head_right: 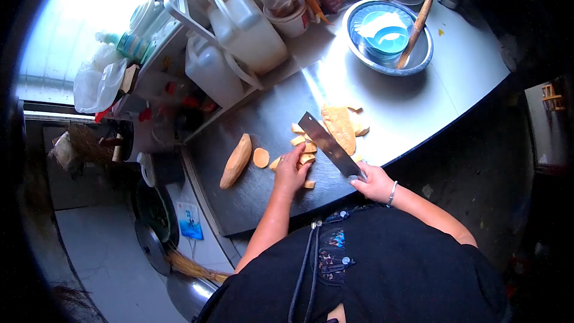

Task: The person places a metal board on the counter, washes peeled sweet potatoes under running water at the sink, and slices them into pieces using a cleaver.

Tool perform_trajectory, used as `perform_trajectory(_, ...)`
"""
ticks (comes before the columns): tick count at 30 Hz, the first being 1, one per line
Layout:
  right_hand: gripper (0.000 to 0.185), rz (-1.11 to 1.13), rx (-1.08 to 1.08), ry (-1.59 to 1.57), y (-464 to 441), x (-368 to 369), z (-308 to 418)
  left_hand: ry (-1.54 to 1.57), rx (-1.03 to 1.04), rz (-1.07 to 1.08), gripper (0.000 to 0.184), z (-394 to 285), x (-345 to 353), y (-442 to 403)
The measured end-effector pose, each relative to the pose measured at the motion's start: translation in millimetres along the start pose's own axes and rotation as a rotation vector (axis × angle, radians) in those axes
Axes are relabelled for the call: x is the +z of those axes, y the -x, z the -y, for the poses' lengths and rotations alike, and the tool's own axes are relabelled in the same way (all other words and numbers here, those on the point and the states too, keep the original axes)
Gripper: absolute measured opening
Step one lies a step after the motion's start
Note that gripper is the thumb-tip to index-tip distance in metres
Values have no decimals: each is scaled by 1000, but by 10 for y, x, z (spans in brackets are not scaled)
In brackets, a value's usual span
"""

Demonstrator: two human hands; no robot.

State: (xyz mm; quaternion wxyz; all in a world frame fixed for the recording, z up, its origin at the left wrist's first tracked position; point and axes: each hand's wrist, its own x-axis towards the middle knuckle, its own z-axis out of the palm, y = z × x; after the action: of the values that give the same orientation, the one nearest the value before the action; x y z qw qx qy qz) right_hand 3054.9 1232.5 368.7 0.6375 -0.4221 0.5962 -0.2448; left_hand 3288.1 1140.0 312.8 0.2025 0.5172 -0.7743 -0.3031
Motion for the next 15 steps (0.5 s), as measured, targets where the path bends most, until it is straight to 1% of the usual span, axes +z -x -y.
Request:
perform_trajectory(2, 28, 14, 41, -11, -7, 15, -1, -13, 28, -13, 57, 1, 6, 13)
perform_trajectory(4, 30, 5, -30, 45, -34, 39, -71, -38, 30, -38, 57, -25, -2, 15)
perform_trajectory(5, 30, 5, -29, 45, -36, 44, -69, -38, 30, -38, 57, -46, -12, 17)
perform_trajectory(7, 33, 8, -18, 71, -37, 61, -61, -63, -144, 0, 60, -92, -37, 28)
perform_trajectory(10, 34, 4, 24, 118, -14, 74, 5, -35, -116, -59, 62, 7, -11, 25)
perform_trajectory(15, 33, -12, 19, 112, -10, 97, -82, -70, -108, -23, 61, 3, -51, 22)
